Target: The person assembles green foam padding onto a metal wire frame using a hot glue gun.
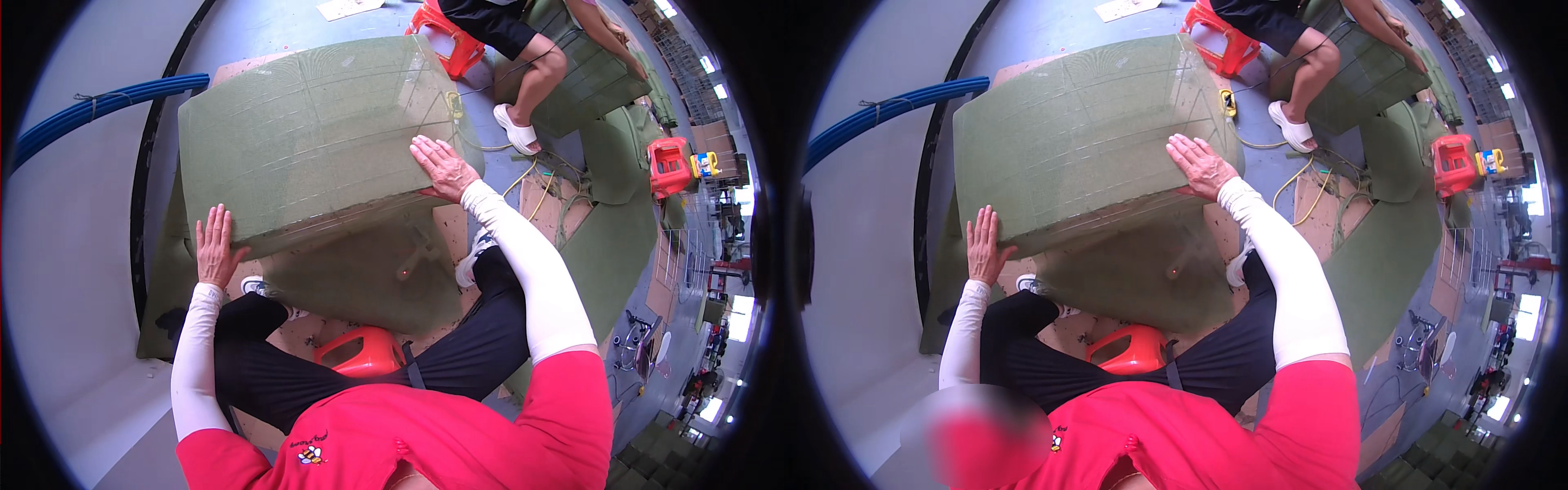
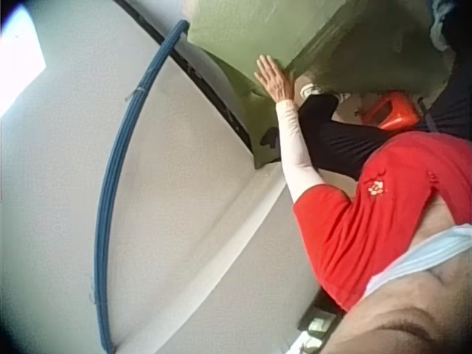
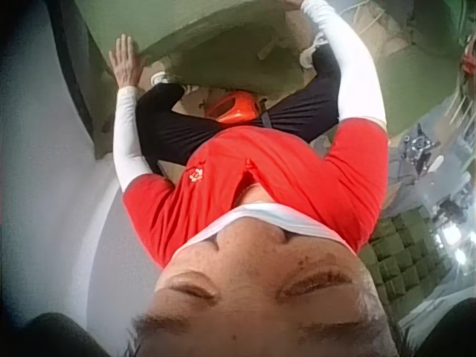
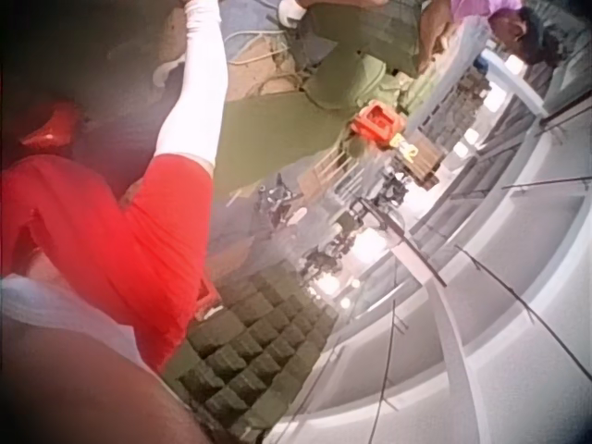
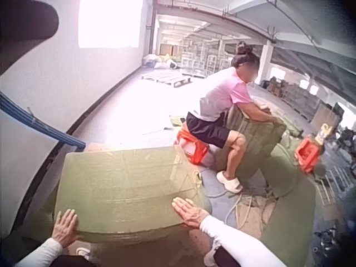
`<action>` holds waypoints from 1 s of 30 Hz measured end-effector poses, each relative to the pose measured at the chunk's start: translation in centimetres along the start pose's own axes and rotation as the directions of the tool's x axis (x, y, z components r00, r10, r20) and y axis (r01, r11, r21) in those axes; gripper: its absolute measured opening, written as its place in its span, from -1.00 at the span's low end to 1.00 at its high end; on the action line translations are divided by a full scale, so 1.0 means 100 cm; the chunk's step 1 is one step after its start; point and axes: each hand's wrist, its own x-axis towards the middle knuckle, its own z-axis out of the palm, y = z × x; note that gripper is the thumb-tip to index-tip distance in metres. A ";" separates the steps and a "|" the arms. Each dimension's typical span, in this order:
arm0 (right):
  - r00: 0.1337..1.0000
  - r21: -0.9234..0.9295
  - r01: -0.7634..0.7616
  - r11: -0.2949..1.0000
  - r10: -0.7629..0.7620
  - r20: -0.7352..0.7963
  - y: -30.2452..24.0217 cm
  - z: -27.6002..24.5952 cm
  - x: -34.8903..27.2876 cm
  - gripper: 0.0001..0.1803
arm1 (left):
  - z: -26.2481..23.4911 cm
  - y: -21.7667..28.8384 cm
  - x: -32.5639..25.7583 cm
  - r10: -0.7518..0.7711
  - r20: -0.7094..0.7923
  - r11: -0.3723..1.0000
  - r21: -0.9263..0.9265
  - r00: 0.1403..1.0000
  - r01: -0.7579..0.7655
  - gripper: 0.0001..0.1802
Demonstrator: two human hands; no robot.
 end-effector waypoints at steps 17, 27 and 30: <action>0.998 0.002 0.018 1.000 -0.018 -0.059 0.002 -0.005 -0.002 -0.01 | 0.013 0.192 0.142 0.325 -0.077 0.943 -0.046 0.943 -0.329 -0.16; 0.996 -0.042 -0.080 0.996 0.081 0.023 0.035 -0.012 -0.054 0.02 | 0.011 0.192 0.137 0.323 -0.033 0.944 -0.062 0.946 -0.324 -0.18; 0.990 -0.138 -0.137 0.981 0.135 -0.027 0.037 -0.004 -0.054 -0.08 | 0.009 0.192 0.143 0.324 -0.048 0.945 -0.035 0.945 -0.326 -0.17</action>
